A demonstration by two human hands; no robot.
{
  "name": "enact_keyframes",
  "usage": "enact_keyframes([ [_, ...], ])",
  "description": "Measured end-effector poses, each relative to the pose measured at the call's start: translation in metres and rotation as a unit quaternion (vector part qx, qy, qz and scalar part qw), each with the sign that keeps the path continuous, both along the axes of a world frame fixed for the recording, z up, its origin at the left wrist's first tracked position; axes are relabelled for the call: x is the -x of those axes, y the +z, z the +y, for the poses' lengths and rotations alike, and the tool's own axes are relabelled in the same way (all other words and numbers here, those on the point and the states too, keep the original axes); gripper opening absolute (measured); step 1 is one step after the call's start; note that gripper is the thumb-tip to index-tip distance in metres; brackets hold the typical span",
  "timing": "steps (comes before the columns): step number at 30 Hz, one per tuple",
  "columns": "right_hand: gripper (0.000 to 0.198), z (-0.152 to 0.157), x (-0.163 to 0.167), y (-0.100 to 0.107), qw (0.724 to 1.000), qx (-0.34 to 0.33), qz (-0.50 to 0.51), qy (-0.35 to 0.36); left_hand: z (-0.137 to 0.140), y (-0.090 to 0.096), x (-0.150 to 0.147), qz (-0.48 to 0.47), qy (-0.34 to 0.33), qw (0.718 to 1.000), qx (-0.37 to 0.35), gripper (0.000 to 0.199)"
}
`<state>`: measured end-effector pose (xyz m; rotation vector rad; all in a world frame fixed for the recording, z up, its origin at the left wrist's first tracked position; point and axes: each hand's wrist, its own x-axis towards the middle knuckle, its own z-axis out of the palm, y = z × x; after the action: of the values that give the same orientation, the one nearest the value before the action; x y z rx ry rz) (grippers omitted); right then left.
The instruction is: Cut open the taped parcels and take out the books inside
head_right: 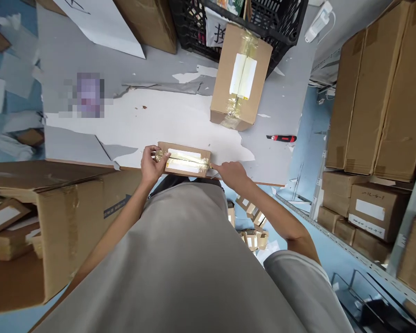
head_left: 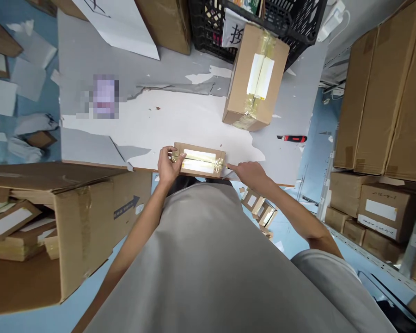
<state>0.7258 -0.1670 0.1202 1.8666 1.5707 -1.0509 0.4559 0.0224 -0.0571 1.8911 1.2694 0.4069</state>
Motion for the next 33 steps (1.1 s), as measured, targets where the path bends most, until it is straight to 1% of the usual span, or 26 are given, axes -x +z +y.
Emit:
enact_keyframes([
  [5, 0.080, -0.003, 0.004, -0.015, 1.000, -0.019, 0.006, -0.022, 0.007, 0.005, -0.001, 0.006, -0.010, 1.000, 0.006, 0.041],
  [7, 0.073, -0.013, 0.002, -0.018, 0.998, -0.035, 0.028, -0.041, 0.013, 0.007, 0.000, 0.005, -0.018, 1.000, 0.012, 0.041],
  [9, 0.062, -0.030, -0.004, -0.016, 0.992, -0.066, 0.063, -0.090, 0.023, 0.008, 0.003, 0.000, -0.026, 0.999, 0.026, 0.043],
  [11, 0.054, -0.050, -0.011, -0.015, 0.972, -0.119, 0.096, -0.177, 0.034, 0.009, 0.008, -0.010, -0.022, 0.998, 0.051, 0.046],
  [12, 0.051, -0.057, -0.012, -0.018, 0.953, -0.154, 0.111, -0.237, 0.039, 0.008, 0.011, -0.016, -0.017, 0.998, 0.065, 0.048],
  [13, 0.048, -0.062, -0.011, -0.022, 0.925, -0.188, 0.126, -0.306, 0.045, 0.008, 0.014, -0.022, -0.012, 0.997, 0.078, 0.051],
  [14, 0.046, -0.063, -0.007, -0.030, 0.886, -0.219, 0.141, -0.383, 0.050, 0.008, 0.017, -0.027, -0.009, 0.996, 0.088, 0.053],
  [15, 0.046, -0.059, 0.000, -0.041, 0.837, -0.241, 0.156, -0.465, 0.055, 0.007, 0.019, -0.031, -0.010, 0.995, 0.096, 0.055],
  [16, 0.049, -0.052, 0.011, -0.053, 0.785, -0.246, 0.170, -0.542, 0.059, 0.006, 0.022, -0.035, -0.011, 0.994, 0.102, 0.057],
  [17, 0.054, -0.041, 0.024, -0.067, 0.735, -0.236, 0.183, -0.609, 0.063, 0.006, 0.025, -0.039, -0.012, 0.993, 0.107, 0.058],
  [18, 0.056, -0.029, 0.039, -0.079, 0.694, -0.220, 0.199, -0.656, 0.066, 0.005, 0.028, -0.042, -0.011, 0.993, 0.112, 0.059],
  [19, 0.056, -0.015, 0.054, -0.090, 0.661, -0.204, 0.212, -0.690, 0.069, 0.004, 0.031, -0.044, -0.010, 0.992, 0.117, 0.059],
  [21, 0.054, 0.010, 0.081, -0.104, 0.618, -0.185, 0.233, -0.728, 0.074, 0.001, 0.035, -0.046, -0.005, 0.992, 0.116, 0.059],
  [23, 0.053, 0.026, 0.097, -0.106, 0.583, -0.203, 0.242, -0.748, 0.077, -0.005, 0.035, -0.056, -0.002, 0.992, 0.109, 0.059],
  [25, 0.053, 0.033, 0.100, -0.097, 0.551, -0.254, 0.238, -0.759, 0.076, -0.011, 0.029, -0.073, -0.011, 0.989, 0.128, 0.060],
  [26, 0.055, 0.034, 0.098, -0.091, 0.540, -0.281, 0.231, -0.759, 0.073, -0.015, 0.024, -0.079, -0.022, 0.985, 0.152, 0.061],
  [27, 0.058, 0.034, 0.094, -0.084, 0.536, -0.304, 0.220, -0.756, 0.071, -0.019, 0.017, -0.083, -0.037, 0.979, 0.182, 0.060],
  [28, 0.060, 0.033, 0.090, -0.078, 0.539, -0.322, 0.204, -0.751, 0.068, -0.022, 0.010, -0.083, -0.053, 0.973, 0.211, 0.059],
  [30, 0.061, 0.033, 0.082, -0.067, 0.558, -0.340, 0.168, -0.738, 0.064, -0.025, -0.003, -0.070, -0.085, 0.962, 0.249, 0.053],
  [31, 0.060, 0.034, 0.081, -0.064, 0.570, -0.343, 0.152, -0.731, 0.064, -0.024, -0.007, -0.060, -0.096, 0.961, 0.253, 0.049],
  [33, 0.059, 0.038, 0.082, -0.060, 0.596, -0.343, 0.127, -0.715, 0.069, -0.017, -0.013, -0.048, -0.104, 0.965, 0.236, 0.043],
])
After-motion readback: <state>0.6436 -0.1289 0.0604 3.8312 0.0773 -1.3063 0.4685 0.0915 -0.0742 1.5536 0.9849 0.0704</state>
